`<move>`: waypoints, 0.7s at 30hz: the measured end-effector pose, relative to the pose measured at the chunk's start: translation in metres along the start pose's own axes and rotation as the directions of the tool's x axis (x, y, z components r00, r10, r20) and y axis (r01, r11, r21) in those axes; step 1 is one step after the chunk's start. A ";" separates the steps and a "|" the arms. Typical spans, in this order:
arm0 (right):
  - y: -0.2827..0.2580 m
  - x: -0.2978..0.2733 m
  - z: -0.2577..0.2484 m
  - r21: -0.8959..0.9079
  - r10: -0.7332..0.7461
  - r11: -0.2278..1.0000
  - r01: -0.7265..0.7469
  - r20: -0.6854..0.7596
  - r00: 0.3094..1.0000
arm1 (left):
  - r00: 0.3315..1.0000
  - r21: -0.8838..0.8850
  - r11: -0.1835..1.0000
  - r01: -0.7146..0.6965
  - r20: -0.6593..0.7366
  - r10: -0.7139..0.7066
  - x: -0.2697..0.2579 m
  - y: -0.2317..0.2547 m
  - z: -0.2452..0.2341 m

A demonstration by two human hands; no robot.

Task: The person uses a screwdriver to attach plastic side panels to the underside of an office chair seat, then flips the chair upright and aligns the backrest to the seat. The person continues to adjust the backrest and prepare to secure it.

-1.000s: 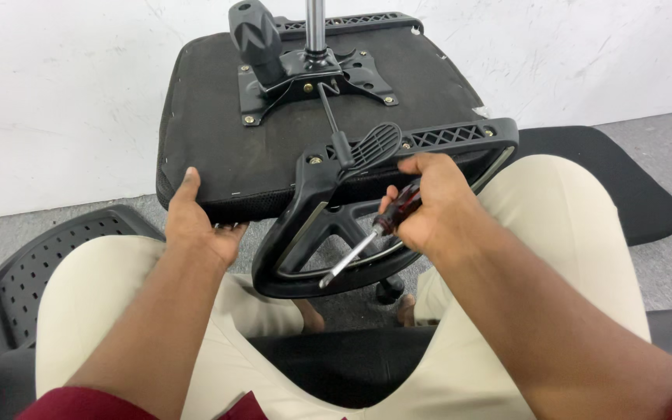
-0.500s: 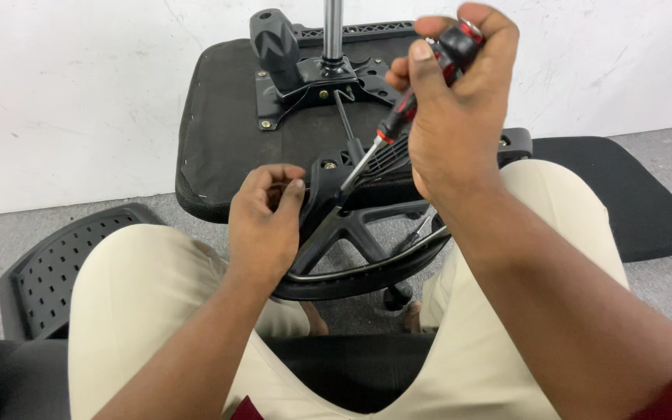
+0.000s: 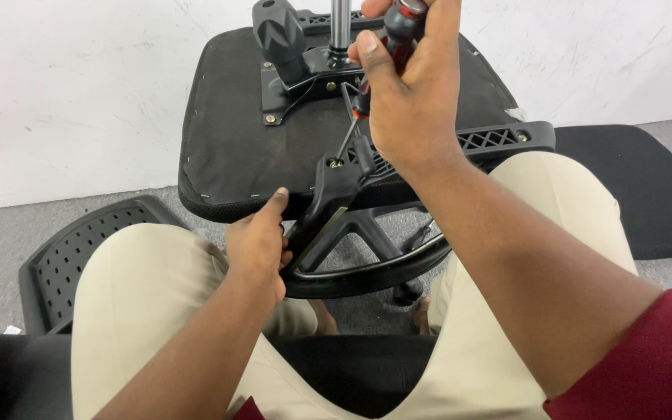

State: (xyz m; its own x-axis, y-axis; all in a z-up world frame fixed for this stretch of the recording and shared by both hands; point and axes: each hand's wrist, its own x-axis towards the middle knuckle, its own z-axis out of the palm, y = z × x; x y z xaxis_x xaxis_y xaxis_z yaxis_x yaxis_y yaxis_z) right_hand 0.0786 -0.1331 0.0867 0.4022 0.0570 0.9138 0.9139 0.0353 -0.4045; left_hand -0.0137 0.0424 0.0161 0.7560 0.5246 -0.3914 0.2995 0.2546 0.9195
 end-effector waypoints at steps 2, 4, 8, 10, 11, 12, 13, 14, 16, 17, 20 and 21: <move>-0.003 0.002 -0.002 0.001 0.000 1.000 0.000 0.071 0.997 | 0.998 0.007 0.998 0.064 -0.023 -0.064 0.003 -0.001 0.000; -0.007 0.007 -0.004 -0.022 -0.006 1.000 0.009 0.132 0.991 | 0.999 0.022 0.999 0.037 -0.008 -0.036 0.005 -0.001 0.000; -0.017 0.012 -0.004 0.025 0.058 0.998 -0.066 0.222 0.973 | 0.993 -0.031 0.994 0.109 -0.030 -0.110 0.008 0.000 -0.002; -0.020 0.015 -0.001 0.043 0.111 0.991 -0.127 0.267 0.957 | 0.977 -0.061 0.977 0.204 -0.058 -0.207 0.008 0.003 -0.003; -0.021 0.017 -0.001 0.050 0.137 0.986 -0.158 0.289 0.947 | 0.973 -0.097 0.971 0.217 -0.056 -0.223 0.010 0.006 -0.004; -0.023 0.018 0.000 -0.043 0.137 0.991 -0.130 0.290 0.947 | 0.970 -0.133 0.964 0.230 -0.054 -0.239 0.012 0.010 -0.005; -0.023 0.019 0.002 -0.131 0.136 0.986 -0.101 0.292 0.947 | 0.965 -0.171 0.955 0.242 -0.055 -0.255 0.015 0.014 -0.009; -0.023 0.020 0.003 -0.218 0.135 0.973 -0.071 0.294 0.946 | 0.974 -0.256 0.941 0.221 0.009 -0.227 0.019 0.017 -0.011; -0.022 0.021 0.005 -0.285 0.138 0.956 -0.066 0.239 0.961 | 0.980 -0.428 0.883 0.194 0.121 -0.156 0.028 0.021 -0.015; -0.021 0.023 0.006 -0.316 0.137 0.947 -0.065 0.211 0.968 | 0.975 -0.486 0.848 0.211 0.171 -0.144 0.031 0.021 -0.016; -0.016 0.027 0.009 -0.131 -0.070 0.986 0.106 0.255 0.964 | 0.955 -0.604 0.755 0.256 0.277 -0.102 0.041 0.018 -0.017; -0.016 0.027 0.009 -0.134 -0.079 0.984 0.118 0.269 0.960 | 0.952 -0.616 0.743 0.263 0.290 -0.096 0.044 0.016 -0.016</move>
State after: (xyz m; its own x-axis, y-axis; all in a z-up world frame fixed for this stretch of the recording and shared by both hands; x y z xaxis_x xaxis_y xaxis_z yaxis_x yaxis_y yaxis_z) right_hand 0.0747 -0.1227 0.1177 0.2992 0.3201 0.8989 0.9542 -0.0919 -0.2848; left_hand 0.0147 0.0826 0.0132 0.8598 0.2391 -0.4511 0.0630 0.8271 0.5585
